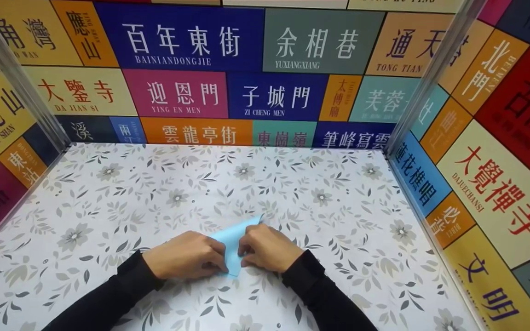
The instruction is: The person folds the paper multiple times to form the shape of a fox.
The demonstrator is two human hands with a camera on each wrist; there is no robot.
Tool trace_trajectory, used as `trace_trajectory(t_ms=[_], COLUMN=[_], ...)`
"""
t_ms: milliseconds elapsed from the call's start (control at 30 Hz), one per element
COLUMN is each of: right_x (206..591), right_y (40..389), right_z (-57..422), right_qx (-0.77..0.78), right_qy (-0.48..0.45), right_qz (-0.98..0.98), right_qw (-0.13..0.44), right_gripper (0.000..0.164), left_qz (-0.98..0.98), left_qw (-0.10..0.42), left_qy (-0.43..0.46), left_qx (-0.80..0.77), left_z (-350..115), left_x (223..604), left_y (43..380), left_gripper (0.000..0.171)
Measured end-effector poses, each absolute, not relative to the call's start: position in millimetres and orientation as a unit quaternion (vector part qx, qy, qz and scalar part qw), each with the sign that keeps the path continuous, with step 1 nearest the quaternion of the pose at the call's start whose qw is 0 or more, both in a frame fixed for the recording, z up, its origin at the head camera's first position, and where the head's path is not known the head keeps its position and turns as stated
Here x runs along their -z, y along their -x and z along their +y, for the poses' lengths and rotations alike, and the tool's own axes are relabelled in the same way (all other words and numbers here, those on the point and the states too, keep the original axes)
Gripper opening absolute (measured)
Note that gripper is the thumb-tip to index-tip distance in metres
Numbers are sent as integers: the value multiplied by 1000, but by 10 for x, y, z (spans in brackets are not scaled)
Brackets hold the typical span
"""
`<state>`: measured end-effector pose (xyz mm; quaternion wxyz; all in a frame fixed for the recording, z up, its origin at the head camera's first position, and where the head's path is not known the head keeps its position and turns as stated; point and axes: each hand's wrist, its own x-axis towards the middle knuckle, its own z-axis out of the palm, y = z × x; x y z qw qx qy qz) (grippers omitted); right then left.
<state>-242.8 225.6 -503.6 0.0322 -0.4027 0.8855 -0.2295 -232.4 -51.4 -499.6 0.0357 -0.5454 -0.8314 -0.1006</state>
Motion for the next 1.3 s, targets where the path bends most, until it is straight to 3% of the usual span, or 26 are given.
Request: trace_trajectory(t_ms=[1300], right_x=[5074], right_y=[2440], right_z=[2257], right_qx=[235], right_qy=[437], right_qz=[868], right_qw=[10], right_gripper=[17], left_qz=[-837], left_qw=[31], left_qy=[539], left_qx=[85], left_z=[-515], left_x=[4991], left_y=[2306], left_gripper=[9])
